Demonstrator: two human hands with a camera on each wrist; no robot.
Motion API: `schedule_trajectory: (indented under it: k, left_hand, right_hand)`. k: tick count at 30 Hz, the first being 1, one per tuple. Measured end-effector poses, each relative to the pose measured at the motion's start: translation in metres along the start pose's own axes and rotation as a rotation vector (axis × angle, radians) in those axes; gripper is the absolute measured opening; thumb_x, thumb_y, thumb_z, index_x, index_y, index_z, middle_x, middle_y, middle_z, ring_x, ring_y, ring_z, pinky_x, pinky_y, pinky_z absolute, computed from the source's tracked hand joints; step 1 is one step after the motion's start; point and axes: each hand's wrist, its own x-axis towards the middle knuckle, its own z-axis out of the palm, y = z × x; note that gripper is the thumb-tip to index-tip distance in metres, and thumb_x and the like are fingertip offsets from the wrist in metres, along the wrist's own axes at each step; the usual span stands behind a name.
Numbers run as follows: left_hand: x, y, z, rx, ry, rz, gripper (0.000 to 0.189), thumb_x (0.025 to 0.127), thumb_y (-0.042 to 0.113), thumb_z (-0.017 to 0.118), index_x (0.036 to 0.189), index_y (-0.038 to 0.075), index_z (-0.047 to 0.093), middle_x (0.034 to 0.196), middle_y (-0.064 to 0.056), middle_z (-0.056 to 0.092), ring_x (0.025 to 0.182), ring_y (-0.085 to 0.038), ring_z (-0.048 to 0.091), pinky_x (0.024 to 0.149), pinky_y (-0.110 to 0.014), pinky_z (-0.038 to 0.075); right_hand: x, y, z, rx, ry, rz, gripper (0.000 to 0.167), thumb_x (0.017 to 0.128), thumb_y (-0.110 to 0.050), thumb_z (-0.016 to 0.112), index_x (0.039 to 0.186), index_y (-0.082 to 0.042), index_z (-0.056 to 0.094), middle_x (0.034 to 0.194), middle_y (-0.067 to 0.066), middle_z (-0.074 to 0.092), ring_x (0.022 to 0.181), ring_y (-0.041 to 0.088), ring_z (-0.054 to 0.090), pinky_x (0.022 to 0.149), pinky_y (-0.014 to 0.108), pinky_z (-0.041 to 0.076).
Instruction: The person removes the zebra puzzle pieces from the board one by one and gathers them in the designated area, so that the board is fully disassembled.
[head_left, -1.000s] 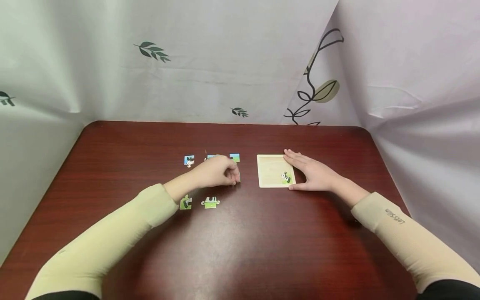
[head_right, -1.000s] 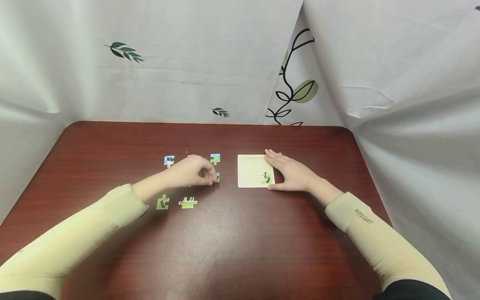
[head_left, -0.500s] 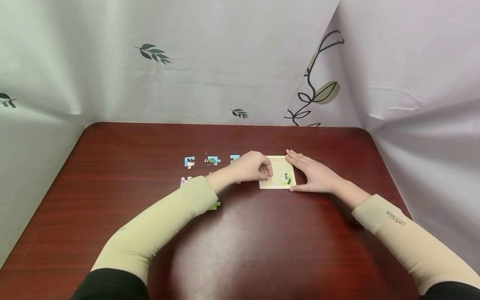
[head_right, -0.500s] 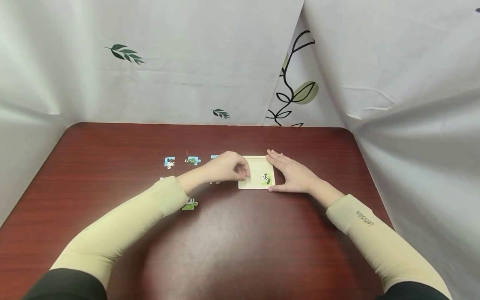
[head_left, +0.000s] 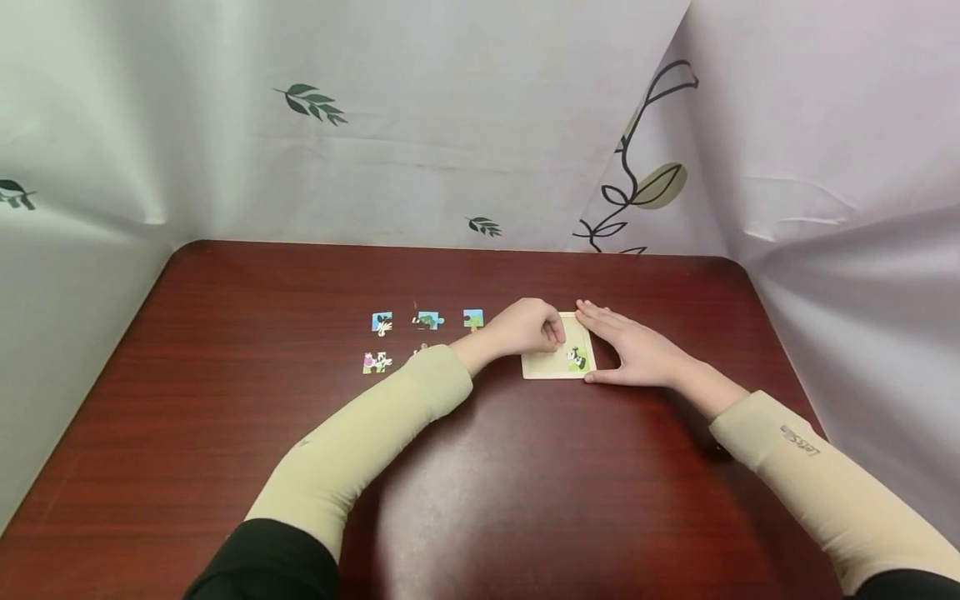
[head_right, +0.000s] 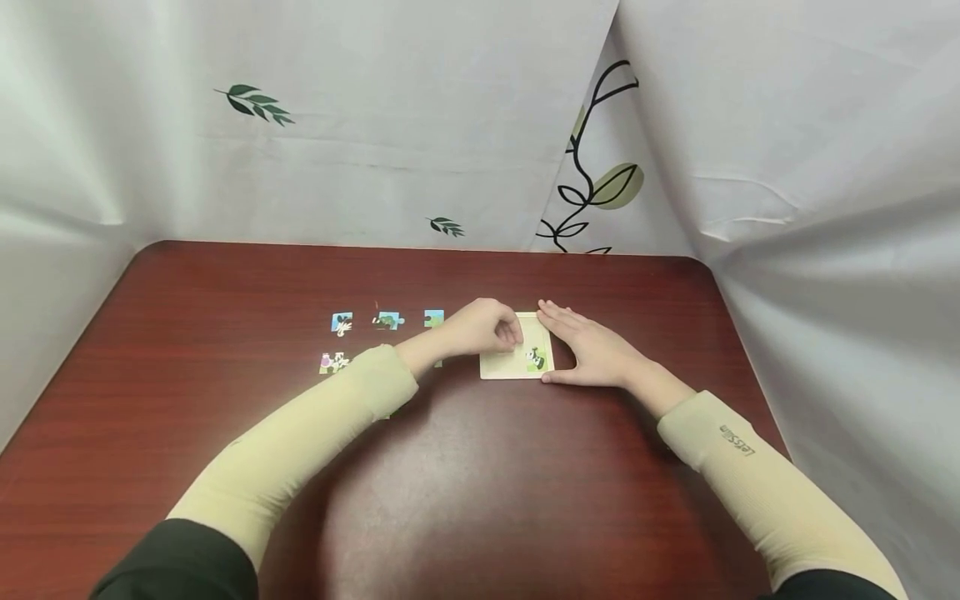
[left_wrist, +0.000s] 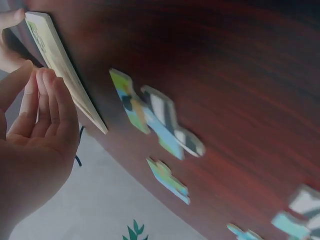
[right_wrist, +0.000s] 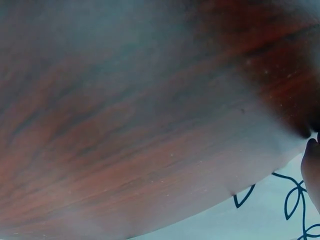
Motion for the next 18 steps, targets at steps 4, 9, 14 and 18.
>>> schedule_trajectory:
  k: [4,9,14,18]
  left_hand:
    - [0.007,0.005,0.005,0.041,0.005,-0.007,0.007,0.092,0.003,0.075,0.098,0.006,0.08,0.098,-0.008,0.08,0.091,-0.016,0.073,0.081,-0.019,0.053]
    - [0.014,0.007,0.012,0.072,0.013,-0.024,0.008,0.092,0.005,0.077,0.099,0.007,0.08,0.098,-0.006,0.08,0.091,-0.014,0.072,0.084,-0.022,0.053]
    - [0.019,0.006,0.017,0.087,0.012,-0.033,0.008,0.092,0.009,0.079,0.1,0.01,0.079,0.098,-0.002,0.078,0.091,-0.012,0.069,0.084,-0.022,0.053]
    - [0.021,0.006,0.021,0.113,0.0,-0.024,0.011,0.092,0.011,0.081,0.102,0.012,0.078,0.097,0.0,0.074,0.09,-0.01,0.066,0.082,-0.021,0.05]
  right_hand:
    - [0.0,0.001,0.001,0.0,0.012,-0.015,0.103,0.088,-0.045,0.084,0.164,0.001,0.032,0.175,0.02,0.026,0.161,0.04,0.029,0.131,0.058,0.025]
    - [0.0,0.001,0.002,-0.013,0.02,-0.023,0.105,0.087,-0.046,0.085,0.165,0.0,0.032,0.174,0.02,0.027,0.161,0.041,0.03,0.13,0.058,0.026]
    - [0.0,0.0,0.002,-0.013,0.008,-0.004,0.107,0.087,-0.048,0.085,0.166,-0.002,0.03,0.176,0.018,0.025,0.162,0.038,0.028,0.131,0.056,0.025]
    - [-0.001,-0.001,0.001,-0.011,0.01,0.0,0.108,0.086,-0.048,0.086,0.166,-0.003,0.03,0.176,0.017,0.025,0.162,0.037,0.027,0.132,0.054,0.024]
